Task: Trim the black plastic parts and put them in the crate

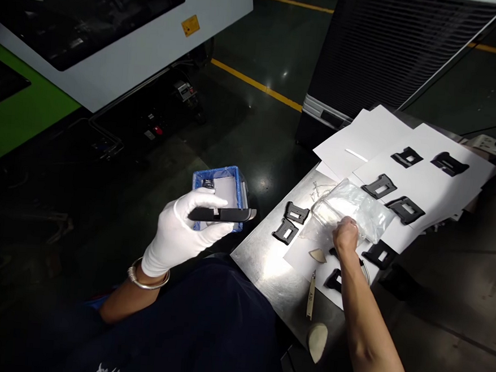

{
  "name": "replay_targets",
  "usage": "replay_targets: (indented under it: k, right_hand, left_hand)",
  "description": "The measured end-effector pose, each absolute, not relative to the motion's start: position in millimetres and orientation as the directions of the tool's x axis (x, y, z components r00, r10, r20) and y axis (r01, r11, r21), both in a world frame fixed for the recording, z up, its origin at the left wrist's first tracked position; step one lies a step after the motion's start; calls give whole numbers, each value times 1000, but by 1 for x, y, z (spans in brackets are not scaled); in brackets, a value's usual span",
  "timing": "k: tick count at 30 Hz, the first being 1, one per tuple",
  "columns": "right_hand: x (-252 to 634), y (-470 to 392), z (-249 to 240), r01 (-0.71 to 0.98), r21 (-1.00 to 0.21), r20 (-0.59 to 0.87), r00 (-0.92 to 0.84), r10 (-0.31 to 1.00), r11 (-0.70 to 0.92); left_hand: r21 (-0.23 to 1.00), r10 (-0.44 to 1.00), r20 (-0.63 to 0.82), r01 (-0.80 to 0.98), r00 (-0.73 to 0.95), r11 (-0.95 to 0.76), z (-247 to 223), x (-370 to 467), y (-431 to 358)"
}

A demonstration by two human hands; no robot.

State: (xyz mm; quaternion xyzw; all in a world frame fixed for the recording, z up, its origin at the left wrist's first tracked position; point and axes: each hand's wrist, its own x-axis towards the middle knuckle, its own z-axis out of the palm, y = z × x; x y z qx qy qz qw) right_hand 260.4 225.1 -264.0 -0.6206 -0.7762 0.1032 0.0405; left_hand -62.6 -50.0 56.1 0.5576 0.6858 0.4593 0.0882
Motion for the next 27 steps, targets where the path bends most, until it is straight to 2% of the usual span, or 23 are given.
replay_targets:
  k: [7,13,20,24,27]
  right_hand:
    - [258,201,-251,967,-189,-101,-191,976,169]
    - [244,186,-238,962,-260,-130,-123,984,86]
    - [239,136,-214,880,-461,-58,99,993,-115]
    - [250,99,-192,741,-655,-44,158,986,-148]
    - [263,75,-174,617,-772,-57,171,984,-152]
  left_hand:
    - [551,846,492,826,-206,-120,51,-68,-50]
    - [489,839,524,859,-149,-153,46,-69,-58]
    - [592,895,416,795,-160,-133,27,-77,-60]
    - [675,942,314,726,-122,-131,10,-69,-54]
    - [705,956,290,687,-51,-178,1,-56,-46]
